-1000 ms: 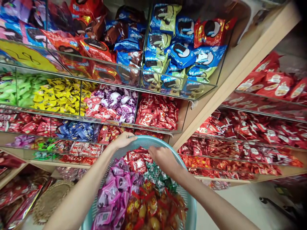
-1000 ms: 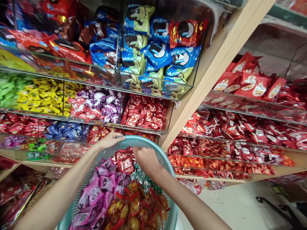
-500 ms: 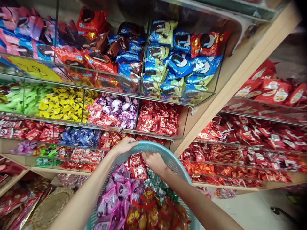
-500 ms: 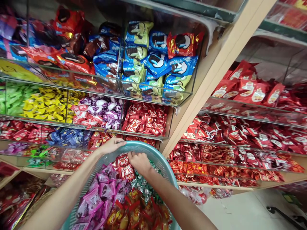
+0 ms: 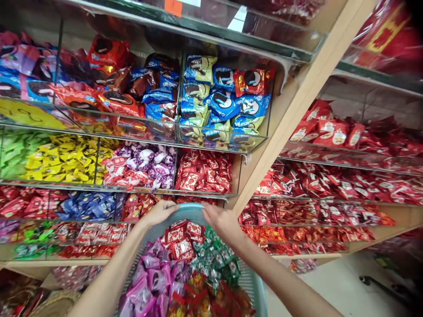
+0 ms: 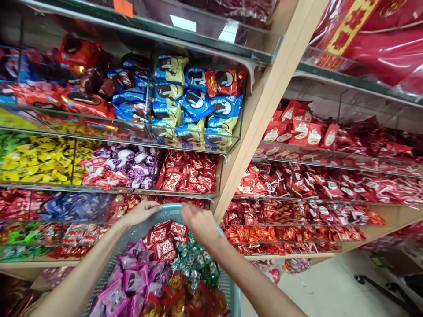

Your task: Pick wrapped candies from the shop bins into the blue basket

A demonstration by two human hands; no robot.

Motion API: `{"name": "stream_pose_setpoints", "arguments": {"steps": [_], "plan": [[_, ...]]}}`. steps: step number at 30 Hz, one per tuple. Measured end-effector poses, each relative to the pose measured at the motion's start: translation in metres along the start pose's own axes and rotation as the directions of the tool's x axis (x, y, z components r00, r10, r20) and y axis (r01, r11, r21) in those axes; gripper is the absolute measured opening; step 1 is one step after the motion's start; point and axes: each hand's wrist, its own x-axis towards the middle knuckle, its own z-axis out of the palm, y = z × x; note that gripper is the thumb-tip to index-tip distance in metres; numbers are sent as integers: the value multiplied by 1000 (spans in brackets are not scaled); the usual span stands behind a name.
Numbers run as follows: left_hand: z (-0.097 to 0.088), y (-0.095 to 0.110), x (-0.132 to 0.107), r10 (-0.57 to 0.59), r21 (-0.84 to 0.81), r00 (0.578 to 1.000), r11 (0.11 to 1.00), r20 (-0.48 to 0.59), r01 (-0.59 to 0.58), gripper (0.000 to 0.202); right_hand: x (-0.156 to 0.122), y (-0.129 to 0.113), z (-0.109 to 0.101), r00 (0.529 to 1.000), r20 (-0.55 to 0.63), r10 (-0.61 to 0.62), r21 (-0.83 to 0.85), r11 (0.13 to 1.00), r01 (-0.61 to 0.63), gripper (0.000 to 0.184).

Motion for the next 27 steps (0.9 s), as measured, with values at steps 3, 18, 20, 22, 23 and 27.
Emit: {"name": "stream_pose_setpoints", "arguments": {"steps": [3,18,20,22,23,27], "plan": [[0,1,0,-11,-16,1000,1000,-17,11,46,1,29,-22,976,-129,174,32,985,-171,35],[0,-6,3,-16,-80,1000,997,21,17,50,5,67,-23,927,-94,364,58,931,-360,35],[0,-6,3,-17,-77,1000,997,16,18,49,5,67,-23,930,-100,354,50,935,-351,35],[0,-6,2,-18,-74,1000,997,18,19,48,5,68,-23,935,-104,338,33,941,-336,34],[0,-6,2,-17,-75,1000,997,21,19,48,6,68,-23,939,-105,328,19,945,-328,34],[0,-7,2,-19,-92,999,995,34,22,49,7,68,-20,951,-77,300,-90,948,-307,32]]}}
